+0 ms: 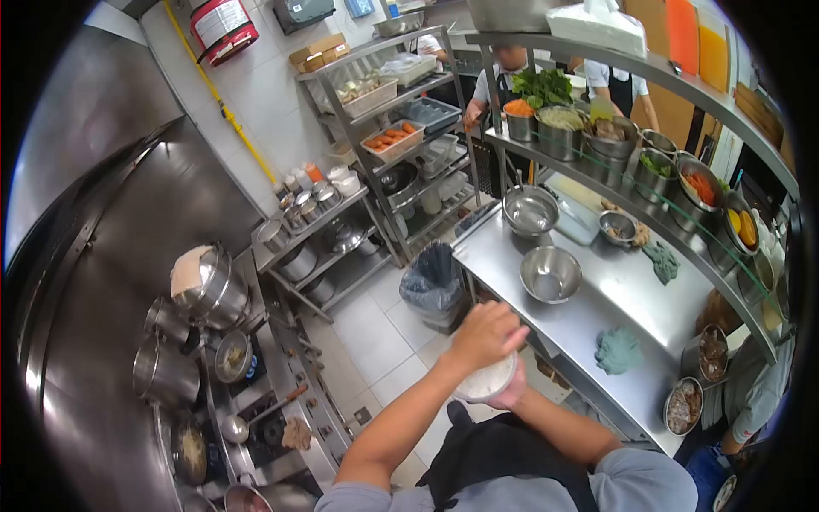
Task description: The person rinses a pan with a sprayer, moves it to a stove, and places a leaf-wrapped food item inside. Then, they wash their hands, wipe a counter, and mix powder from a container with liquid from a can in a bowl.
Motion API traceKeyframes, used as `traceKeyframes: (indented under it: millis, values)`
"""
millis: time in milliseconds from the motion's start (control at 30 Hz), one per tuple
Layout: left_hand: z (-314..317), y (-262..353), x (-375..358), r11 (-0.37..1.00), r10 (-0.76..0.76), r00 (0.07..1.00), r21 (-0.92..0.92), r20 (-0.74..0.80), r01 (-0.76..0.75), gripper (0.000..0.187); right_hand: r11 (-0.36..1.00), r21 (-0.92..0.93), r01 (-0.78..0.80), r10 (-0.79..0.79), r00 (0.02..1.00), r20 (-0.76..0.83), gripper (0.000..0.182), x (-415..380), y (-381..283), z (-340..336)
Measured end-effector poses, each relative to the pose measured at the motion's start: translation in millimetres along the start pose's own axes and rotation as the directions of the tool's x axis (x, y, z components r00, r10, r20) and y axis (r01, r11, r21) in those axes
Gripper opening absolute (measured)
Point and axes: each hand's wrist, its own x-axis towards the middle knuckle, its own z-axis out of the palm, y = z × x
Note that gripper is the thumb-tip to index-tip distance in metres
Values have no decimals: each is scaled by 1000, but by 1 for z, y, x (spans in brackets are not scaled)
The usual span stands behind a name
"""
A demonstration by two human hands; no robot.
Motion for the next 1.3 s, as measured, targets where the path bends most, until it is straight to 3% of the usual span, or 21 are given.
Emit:
traceKeyframes:
  millis: [100, 167, 400, 500, 567, 600, 633, 667, 700, 733, 967, 1167, 1267, 1300]
  values:
    - [-5, -25, 30, 972, 213, 976, -114, 49, -206, 23, 996, 12, 91, -90, 991, -95, 88, 27, -13, 18]
    - [-7, -41, 45, 953, 281, 954, -145, 105, -265, 23, 989, 2, 151, -149, 981, -120, 94, 47, -23, 15]
    - [14, -89, 90, 865, 449, 889, -293, 88, -408, 23, 954, -12, 298, -298, 949, -105, 82, 81, -61, -7]
    - [24, -98, 110, 830, 505, 859, -320, 88, -456, 22, 923, 92, 374, -359, 922, -143, 81, 88, -84, -1]
    - [29, -105, 127, 950, 302, 953, -87, -8, -301, 24, 896, -5, 444, -443, 893, -76, 81, 91, -108, 13]
    - [35, -116, 131, 990, 123, 992, -63, -10, -123, 31, 890, 52, 452, -443, 887, -132, 77, 93, -125, 14]
    - [39, -124, 139, 992, 114, 993, -57, -16, -115, 31, 834, -106, 541, -551, 826, -123, 74, 93, -133, 31]
    - [44, -132, 145, 978, -203, 975, -31, 94, 207, 35, 828, -127, 546, -555, 830, -56, 77, 92, -145, 31]
    - [49, -139, 149, 863, -499, 845, 28, 190, 504, 40, 820, -145, 554, -559, 829, 9, 79, 90, -155, 27]
    - [57, -146, 153, 850, -519, 836, -2, 178, 527, 48, 824, -136, 550, -554, 832, 9, 79, 91, -163, 19]
    - [100, -154, 204, 876, -482, 876, -28, -7, 481, 45, 771, -38, 635, -636, 771, -14, 80, 105, -217, -17]
    - [135, -145, 228, 967, -232, 938, 42, -256, 250, 32, 781, 0, 624, -622, 778, 84, 86, 86, -247, -51]
    - [146, -135, 238, 977, -212, 956, -18, -204, 213, 30, 784, 91, 614, -616, 788, -6, 82, 70, -255, -51]
    - [151, -134, 239, 979, -202, 962, -32, -184, 199, 30, 763, 14, 646, -646, 763, -8, 80, 65, -258, -49]
